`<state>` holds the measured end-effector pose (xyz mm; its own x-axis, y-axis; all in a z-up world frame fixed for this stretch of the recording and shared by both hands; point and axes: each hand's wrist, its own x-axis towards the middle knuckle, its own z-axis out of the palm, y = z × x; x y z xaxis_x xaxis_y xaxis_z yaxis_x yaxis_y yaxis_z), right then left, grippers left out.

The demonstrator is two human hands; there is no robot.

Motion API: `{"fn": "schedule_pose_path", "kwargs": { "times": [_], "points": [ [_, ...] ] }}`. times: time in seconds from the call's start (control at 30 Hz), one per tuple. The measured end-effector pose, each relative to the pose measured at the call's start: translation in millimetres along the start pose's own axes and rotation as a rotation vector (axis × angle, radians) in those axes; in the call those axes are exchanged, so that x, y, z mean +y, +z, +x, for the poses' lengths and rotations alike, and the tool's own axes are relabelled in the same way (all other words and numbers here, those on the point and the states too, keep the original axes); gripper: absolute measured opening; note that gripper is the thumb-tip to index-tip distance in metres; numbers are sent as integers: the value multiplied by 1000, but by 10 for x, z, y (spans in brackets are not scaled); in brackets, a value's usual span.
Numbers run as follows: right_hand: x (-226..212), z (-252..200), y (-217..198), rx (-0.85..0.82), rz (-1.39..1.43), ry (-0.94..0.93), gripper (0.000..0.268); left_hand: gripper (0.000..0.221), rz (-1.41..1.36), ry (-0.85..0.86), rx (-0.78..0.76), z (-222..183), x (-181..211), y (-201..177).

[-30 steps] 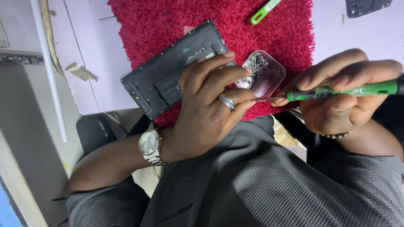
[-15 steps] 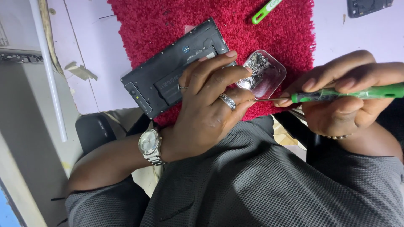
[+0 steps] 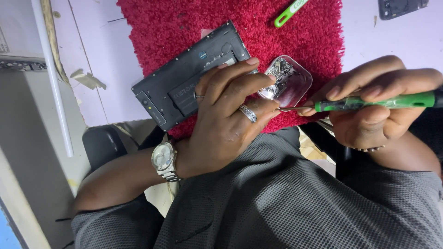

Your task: Reassembling and cleaning a mobile phone using a precision screwdriver and a toothbrush.

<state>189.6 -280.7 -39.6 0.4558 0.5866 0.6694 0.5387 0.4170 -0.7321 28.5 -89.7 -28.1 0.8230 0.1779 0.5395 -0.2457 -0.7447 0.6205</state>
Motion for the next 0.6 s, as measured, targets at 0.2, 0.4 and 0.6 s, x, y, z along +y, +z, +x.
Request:
{"fn": "schedule_pose_path", "kwargs": {
  "times": [0.2,0.4,0.6],
  "points": [
    [-32,-12,-11,2,9,36,28,24,-41,-17,-71,-59,-22,-2],
    [4,-6,-56,-4,74,31,25,22,2,-77,-33,-58,-14,-7],
    [15,-60,-83,15,98,83,25,34,265,-55,4,-46,-24,-12]
  ]
}}
